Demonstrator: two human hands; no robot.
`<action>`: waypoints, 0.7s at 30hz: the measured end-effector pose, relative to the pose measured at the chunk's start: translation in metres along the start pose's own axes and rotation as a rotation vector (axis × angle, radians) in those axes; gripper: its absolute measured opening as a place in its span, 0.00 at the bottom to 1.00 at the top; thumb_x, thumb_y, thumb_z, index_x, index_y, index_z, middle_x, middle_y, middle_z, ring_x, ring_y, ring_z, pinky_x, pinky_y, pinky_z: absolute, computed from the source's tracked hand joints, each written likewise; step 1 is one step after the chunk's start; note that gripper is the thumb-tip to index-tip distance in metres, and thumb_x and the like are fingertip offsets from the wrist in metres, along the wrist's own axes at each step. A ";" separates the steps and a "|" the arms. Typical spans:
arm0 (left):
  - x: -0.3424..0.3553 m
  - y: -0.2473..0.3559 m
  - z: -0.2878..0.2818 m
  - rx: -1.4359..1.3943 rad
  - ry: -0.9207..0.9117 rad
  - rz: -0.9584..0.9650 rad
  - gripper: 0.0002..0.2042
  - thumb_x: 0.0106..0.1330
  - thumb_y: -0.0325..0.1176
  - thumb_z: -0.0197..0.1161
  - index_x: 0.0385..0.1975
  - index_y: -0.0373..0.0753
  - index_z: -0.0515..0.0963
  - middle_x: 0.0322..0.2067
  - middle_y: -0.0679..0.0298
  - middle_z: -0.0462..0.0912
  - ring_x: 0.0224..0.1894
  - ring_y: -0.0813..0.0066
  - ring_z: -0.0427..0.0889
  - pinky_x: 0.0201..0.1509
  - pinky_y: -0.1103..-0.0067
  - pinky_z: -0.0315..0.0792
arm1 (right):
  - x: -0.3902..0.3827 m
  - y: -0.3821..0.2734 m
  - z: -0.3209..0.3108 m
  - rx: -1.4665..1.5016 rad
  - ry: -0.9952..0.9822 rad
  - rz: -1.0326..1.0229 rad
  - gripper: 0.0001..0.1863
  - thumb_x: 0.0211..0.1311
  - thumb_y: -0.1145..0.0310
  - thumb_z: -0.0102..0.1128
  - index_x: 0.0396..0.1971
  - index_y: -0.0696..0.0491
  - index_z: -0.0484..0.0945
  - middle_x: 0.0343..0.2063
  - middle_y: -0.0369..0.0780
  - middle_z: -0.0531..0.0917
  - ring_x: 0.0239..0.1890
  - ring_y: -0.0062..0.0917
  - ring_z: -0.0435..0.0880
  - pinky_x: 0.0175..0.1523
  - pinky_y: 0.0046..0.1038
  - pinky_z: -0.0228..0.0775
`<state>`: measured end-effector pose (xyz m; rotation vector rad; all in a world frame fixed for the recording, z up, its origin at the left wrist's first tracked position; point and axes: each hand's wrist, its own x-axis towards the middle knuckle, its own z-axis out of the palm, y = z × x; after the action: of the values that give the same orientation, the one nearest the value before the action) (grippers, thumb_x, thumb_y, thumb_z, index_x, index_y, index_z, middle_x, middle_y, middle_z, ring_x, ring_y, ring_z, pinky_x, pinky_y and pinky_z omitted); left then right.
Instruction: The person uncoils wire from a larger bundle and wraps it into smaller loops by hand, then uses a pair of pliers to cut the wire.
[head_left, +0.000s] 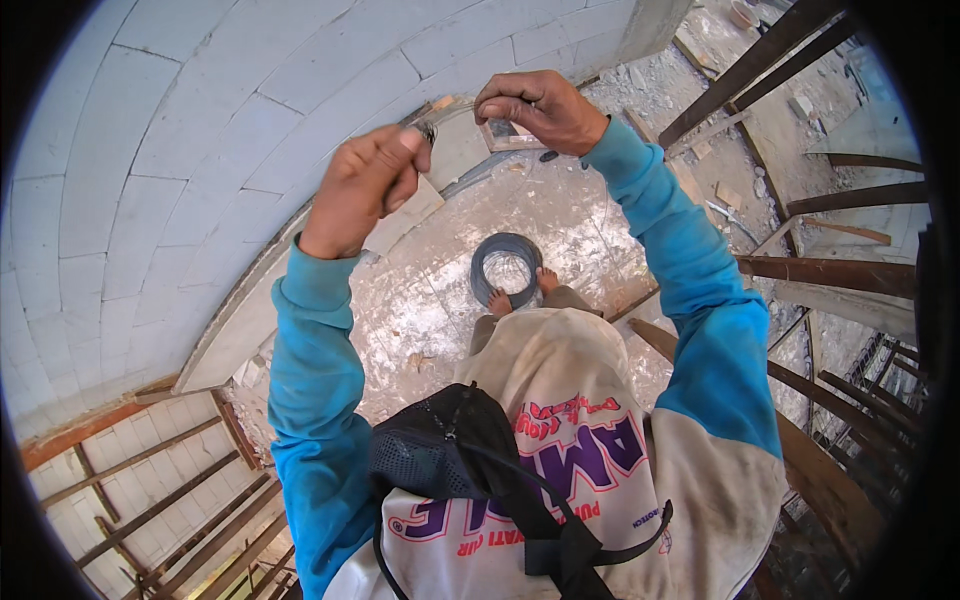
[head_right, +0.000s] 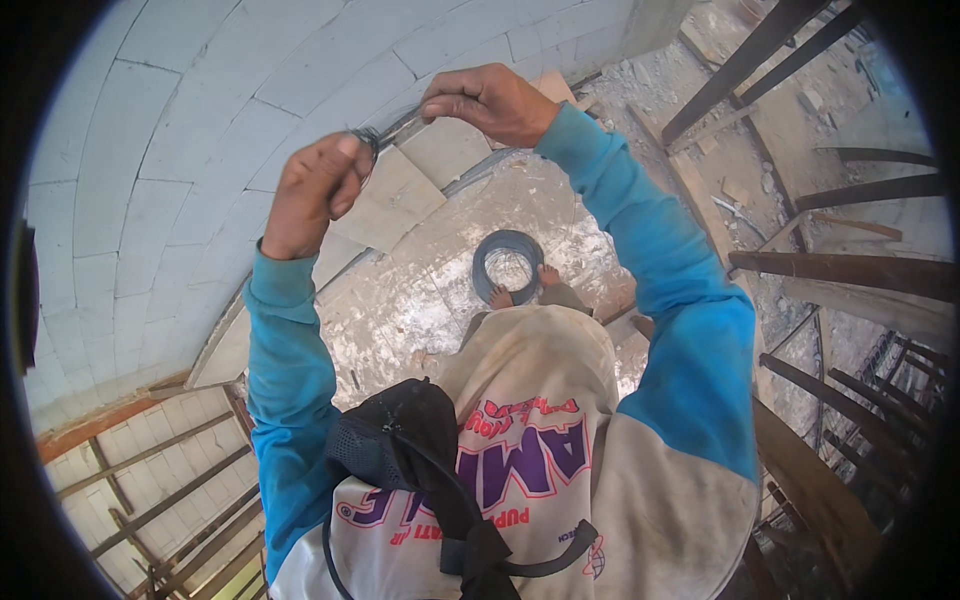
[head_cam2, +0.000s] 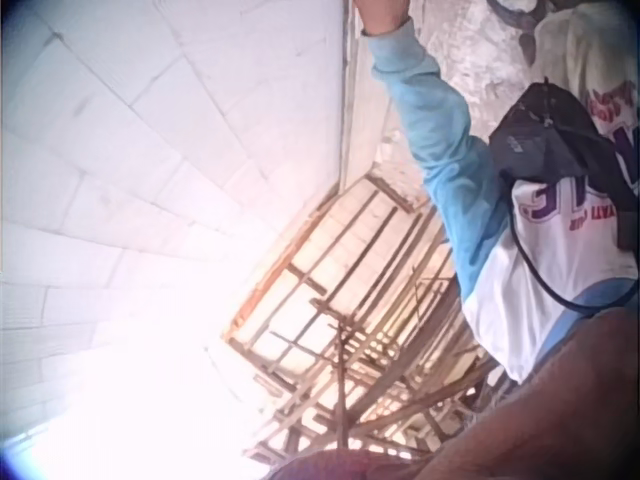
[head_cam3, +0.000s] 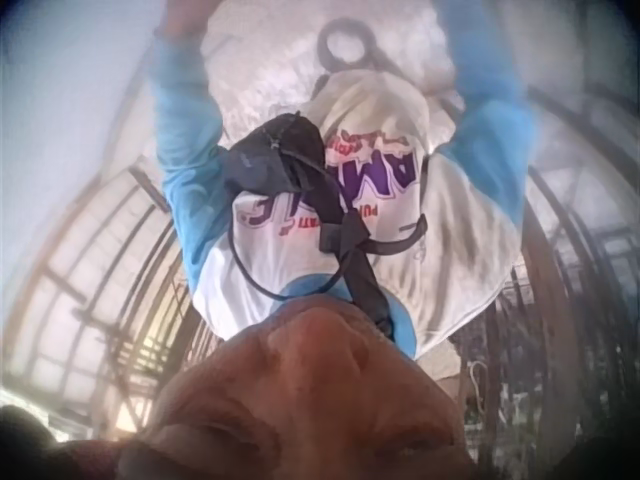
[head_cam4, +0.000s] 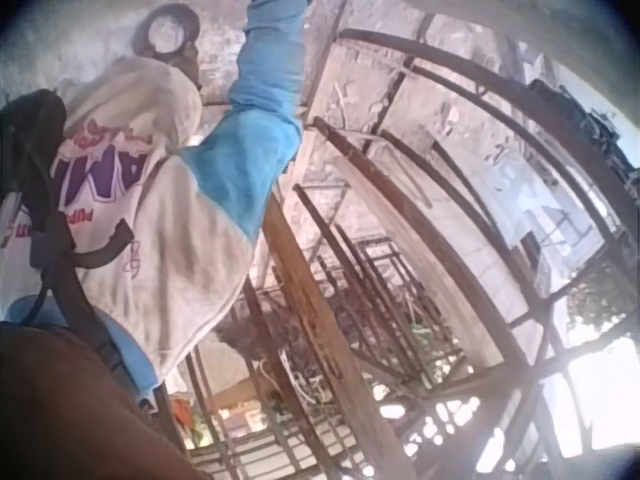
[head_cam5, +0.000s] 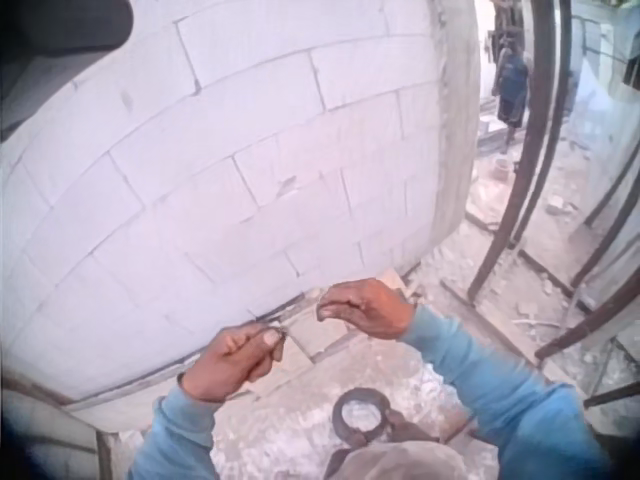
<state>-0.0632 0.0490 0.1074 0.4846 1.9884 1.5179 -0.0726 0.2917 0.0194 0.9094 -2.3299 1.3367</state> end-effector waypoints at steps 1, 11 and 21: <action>-0.005 0.003 0.001 -0.186 0.052 0.015 0.17 0.69 0.43 0.48 0.28 0.34 0.73 0.12 0.74 0.63 0.14 0.90 0.57 0.18 0.89 0.51 | 0.001 -0.006 0.005 0.250 -0.056 0.180 0.12 0.64 0.62 0.52 0.32 0.56 0.77 0.26 0.37 0.80 0.28 0.24 0.78 0.33 0.24 0.70; -0.019 0.000 0.024 -0.480 -0.146 -0.055 0.21 0.71 0.44 0.42 0.38 0.28 0.70 0.09 0.75 0.60 0.10 0.90 0.53 0.15 0.89 0.52 | 0.012 -0.005 0.002 0.206 0.197 0.061 0.13 0.65 0.64 0.51 0.32 0.59 0.78 0.29 0.36 0.81 0.34 0.19 0.78 0.41 0.21 0.70; 0.027 0.029 0.003 -0.824 0.411 0.614 0.14 0.70 0.31 0.43 0.50 0.32 0.68 0.44 0.60 0.78 0.42 0.71 0.78 0.40 0.73 0.75 | 0.002 -0.075 0.064 0.824 -0.064 0.531 0.19 0.66 0.53 0.47 0.40 0.54 0.77 0.21 0.30 0.74 0.24 0.20 0.71 0.33 0.24 0.67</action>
<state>-0.0832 0.0758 0.1286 0.4582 1.3003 2.8044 -0.0216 0.2090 0.0370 0.5056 -2.1256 2.6205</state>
